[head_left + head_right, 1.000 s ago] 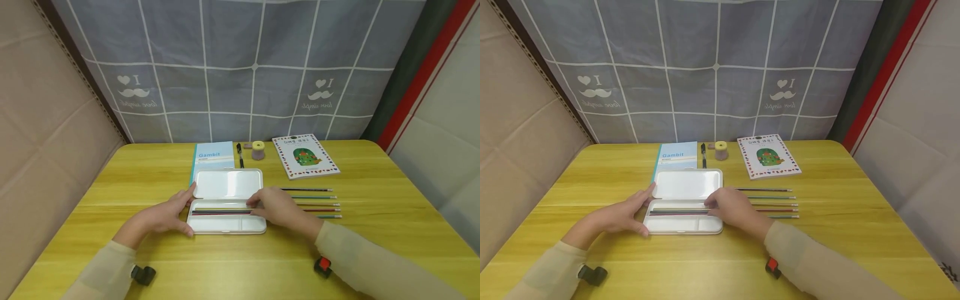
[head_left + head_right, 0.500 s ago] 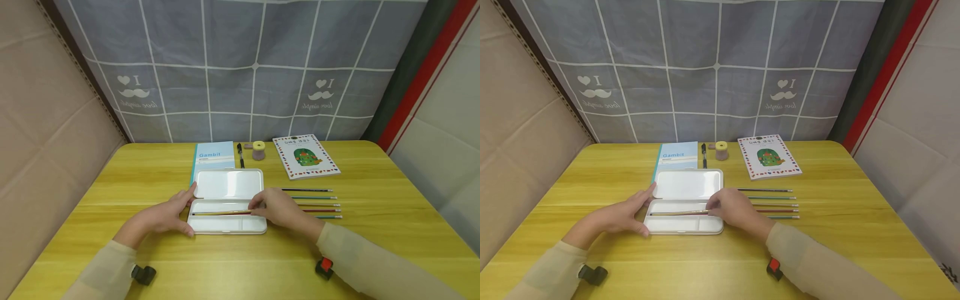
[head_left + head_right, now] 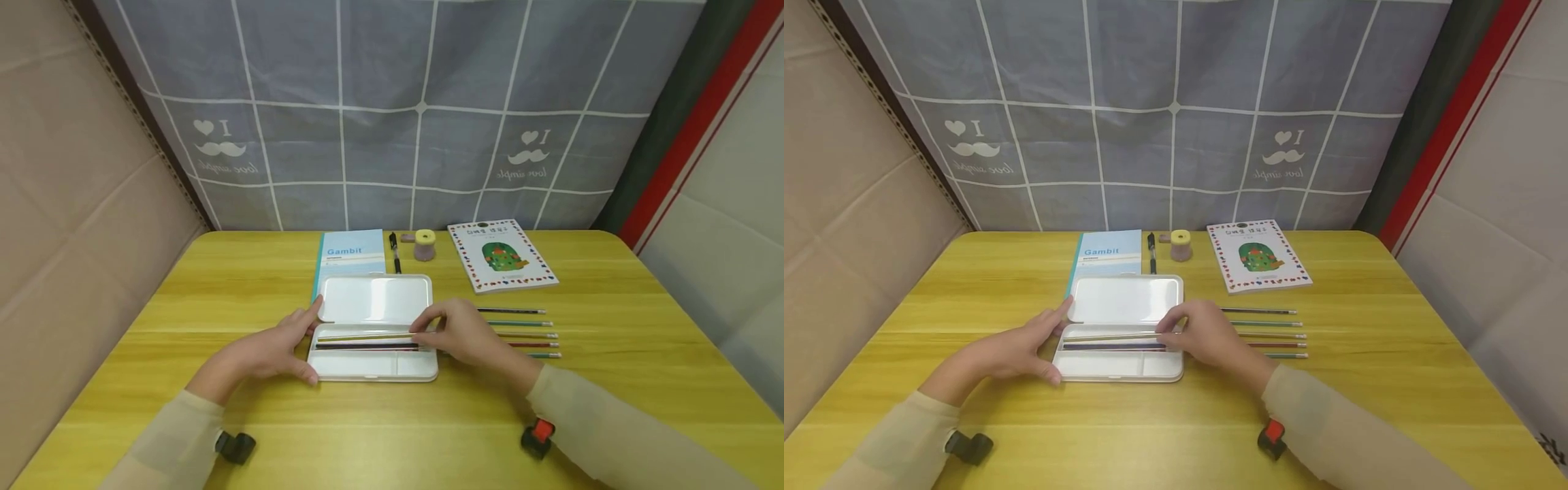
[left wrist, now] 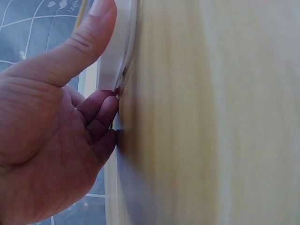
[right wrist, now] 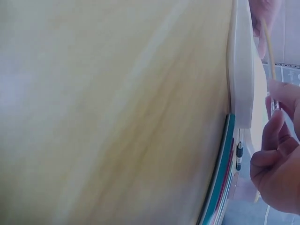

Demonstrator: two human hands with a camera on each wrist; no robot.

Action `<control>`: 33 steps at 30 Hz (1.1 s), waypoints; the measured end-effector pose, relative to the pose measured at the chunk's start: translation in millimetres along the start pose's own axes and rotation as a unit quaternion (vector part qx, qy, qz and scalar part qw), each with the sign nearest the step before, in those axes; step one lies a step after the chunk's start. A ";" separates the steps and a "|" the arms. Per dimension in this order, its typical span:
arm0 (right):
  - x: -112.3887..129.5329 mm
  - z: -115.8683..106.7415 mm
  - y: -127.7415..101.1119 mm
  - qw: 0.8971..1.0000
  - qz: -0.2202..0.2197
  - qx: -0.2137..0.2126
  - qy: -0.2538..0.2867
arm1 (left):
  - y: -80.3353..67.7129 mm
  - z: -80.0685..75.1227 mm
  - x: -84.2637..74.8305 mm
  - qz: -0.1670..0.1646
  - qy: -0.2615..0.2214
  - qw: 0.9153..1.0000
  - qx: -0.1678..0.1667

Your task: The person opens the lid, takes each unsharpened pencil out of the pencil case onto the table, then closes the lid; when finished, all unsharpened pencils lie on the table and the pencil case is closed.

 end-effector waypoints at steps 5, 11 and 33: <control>-1.5 -5.2 -4.8 1.000 -0.010 0.003 0.027 | -0.3 -0.3 0.2 0.003 0.003 1.000 0.001; -8.3 -11.7 -7.8 0.999 0.002 -0.005 0.042 | -0.6 -0.3 2.1 0.000 0.006 1.000 0.002; -49.0 -53.3 -40.2 0.994 0.082 -0.069 0.022 | -1.5 -0.3 3.6 -0.002 0.014 1.000 -0.003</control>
Point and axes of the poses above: each hand's wrist, its own y-axis towards the middle knuckle, its own z-axis out of the palm, x = y × z, the point moved 8 cm from there along y, towards the middle knuckle, and after that the axes turned 8 degrees about z, right-handed, at the moved point
